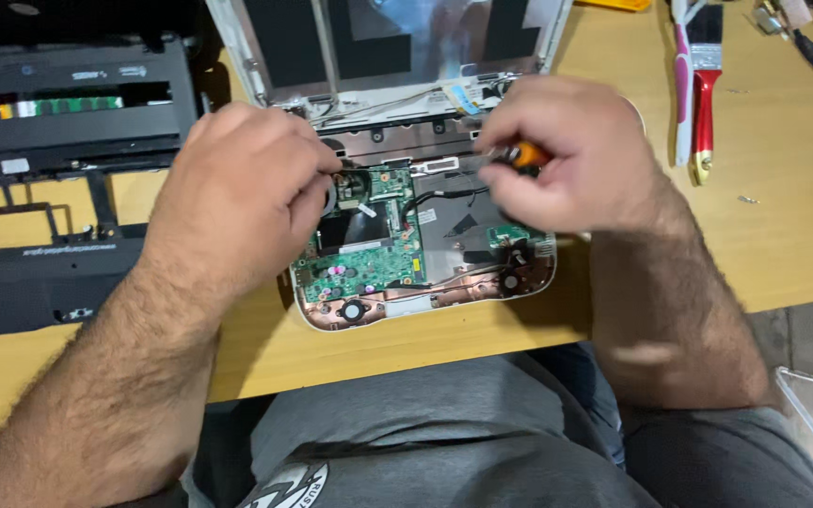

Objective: The person disassembles a white laptop by removing screws from the screen bezel and the main body using a screwdriver. They lift the screen panel to disconnect cables and set it aside, then proceed to unscrew components on the motherboard.

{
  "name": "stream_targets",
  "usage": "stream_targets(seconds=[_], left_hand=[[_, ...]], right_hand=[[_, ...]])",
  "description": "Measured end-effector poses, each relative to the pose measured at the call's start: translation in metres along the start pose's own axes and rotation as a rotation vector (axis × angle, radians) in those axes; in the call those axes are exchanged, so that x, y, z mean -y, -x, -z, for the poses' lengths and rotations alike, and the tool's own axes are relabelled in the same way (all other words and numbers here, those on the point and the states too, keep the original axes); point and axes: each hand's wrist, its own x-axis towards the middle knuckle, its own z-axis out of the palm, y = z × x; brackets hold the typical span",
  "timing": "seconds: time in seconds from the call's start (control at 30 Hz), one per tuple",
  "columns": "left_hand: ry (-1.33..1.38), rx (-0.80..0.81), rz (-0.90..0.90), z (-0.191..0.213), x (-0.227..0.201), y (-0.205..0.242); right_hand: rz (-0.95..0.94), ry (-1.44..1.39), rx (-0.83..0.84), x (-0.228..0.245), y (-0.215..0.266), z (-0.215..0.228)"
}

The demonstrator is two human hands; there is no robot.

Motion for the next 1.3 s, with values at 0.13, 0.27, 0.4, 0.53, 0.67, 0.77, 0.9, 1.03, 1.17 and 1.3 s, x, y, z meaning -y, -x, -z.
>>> stream_targets(seconds=[0.13, 0.27, 0.4, 0.53, 0.67, 0.77, 0.9, 1.03, 1.17, 1.3], left_hand=[[-0.045, -0.010, 0.052, 0.000, 0.006, 0.004], [-0.049, 0.076, 0.065, -0.004, 0.007, 0.003], [-0.013, 0.067, -0.007, -0.006, 0.008, 0.003], [-0.037, 0.088, -0.010, -0.008, 0.009, 0.004], [-0.023, 0.065, -0.019, -0.009, 0.012, 0.005], [0.022, 0.051, -0.072, -0.013, 0.012, 0.004], [0.011, 0.084, -0.079, -0.016, 0.014, 0.005], [0.015, 0.047, -0.098, -0.016, 0.016, 0.005], [-0.004, 0.062, -0.077, -0.017, 0.016, 0.002], [-0.003, 0.116, -0.023, -0.013, 0.011, -0.002]], right_hand=[[-0.172, 0.148, 0.338, 0.020, -0.013, -0.014], [-0.203, 0.211, 0.470, 0.020, -0.016, -0.024], [-0.355, 0.245, 0.606, 0.021, -0.020, -0.018], [-0.329, 0.211, 0.462, 0.015, -0.012, -0.011], [-0.302, 0.293, 0.304, 0.017, -0.009, -0.011], [-0.303, 0.265, 0.345, 0.018, -0.011, -0.013], [-0.255, 0.251, 0.271, 0.018, -0.008, -0.011], [-0.224, 0.249, 0.201, 0.018, -0.007, -0.011], [-0.241, 0.199, 0.287, 0.023, -0.014, -0.011], [-0.172, 0.134, 0.328, 0.025, -0.016, -0.017]])
